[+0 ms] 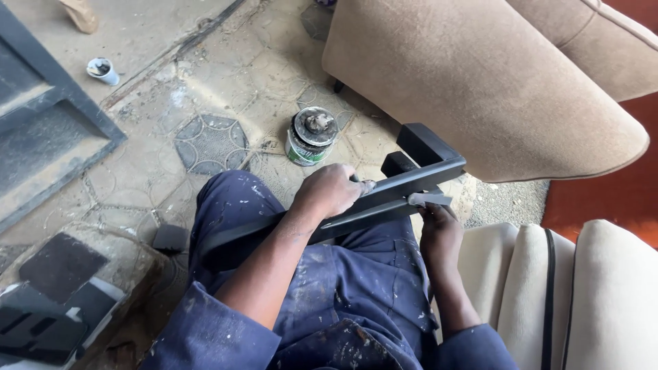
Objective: Sanding a black wooden furniture leg with sandpaper to prepare it for finishing.
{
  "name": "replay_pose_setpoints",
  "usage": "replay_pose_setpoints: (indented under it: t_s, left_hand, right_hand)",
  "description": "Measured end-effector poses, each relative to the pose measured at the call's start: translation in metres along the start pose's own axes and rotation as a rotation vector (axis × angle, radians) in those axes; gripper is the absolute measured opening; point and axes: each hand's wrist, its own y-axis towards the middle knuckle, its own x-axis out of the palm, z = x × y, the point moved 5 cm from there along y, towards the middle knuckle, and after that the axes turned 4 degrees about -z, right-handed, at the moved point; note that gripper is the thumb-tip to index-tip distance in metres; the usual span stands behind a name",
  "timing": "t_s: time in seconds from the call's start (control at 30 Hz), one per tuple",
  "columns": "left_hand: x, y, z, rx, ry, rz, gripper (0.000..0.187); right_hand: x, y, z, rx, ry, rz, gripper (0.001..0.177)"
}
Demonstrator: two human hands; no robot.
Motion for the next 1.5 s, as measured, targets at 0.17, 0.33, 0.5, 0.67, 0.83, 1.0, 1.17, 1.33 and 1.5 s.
replay_pose_setpoints:
  t_s: [0.17,0.33,0.5,0.67,0.83,1.0,1.17,1.33,1.5]
  left_hand:
    - [0.000,0.008,-0.001,-0.014,0.010,0.014,0.046]
    - [0.005,0.018,-0.013,-0.031,0.038,0.031,0.040]
    - [0.003,0.010,-0.006,-0.025,0.064,0.009,0.040]
    - [0.003,0.008,-0.008,0.000,0.066,0.001,0.038]
    - [0.000,-0.005,0.003,0.016,0.030,-0.011,0.032]
    - [0.013,0.027,-0.018,-0.009,-0.007,-0.006,0.027]
    - [0.033,0.038,-0.035,-0.021,-0.158,-0.099,0.025]
    - [0.035,0.023,-0.028,-0.051,-0.167,-0.137,0.027]
    - [0.031,0.005,-0.015,-0.034,-0.100,-0.199,0.044]
  right_hand:
    - [0.009,-0.027,-0.041,-0.107,0.015,-0.184,0.014]
    - [-0.029,-0.012,0.029,-0.138,-0.205,0.227,0.009]
    - [-0.031,-0.004,0.013,-0.108,-0.129,0.284,0.013]
    - [0.000,0.000,-0.065,-0.455,0.051,-0.098,0.025]
    - [-0.011,0.036,0.008,-0.319,-0.004,-0.083,0.015]
    - [-0.020,0.001,-0.092,-0.362,0.065,-0.153,0.017]
    - [-0.035,-0.004,0.021,-0.015,0.096,0.052,0.012]
    - [-0.074,0.017,0.086,0.687,0.606,0.413,0.005]
    - [-0.096,0.030,0.030,0.710,1.079,0.421,0.014]
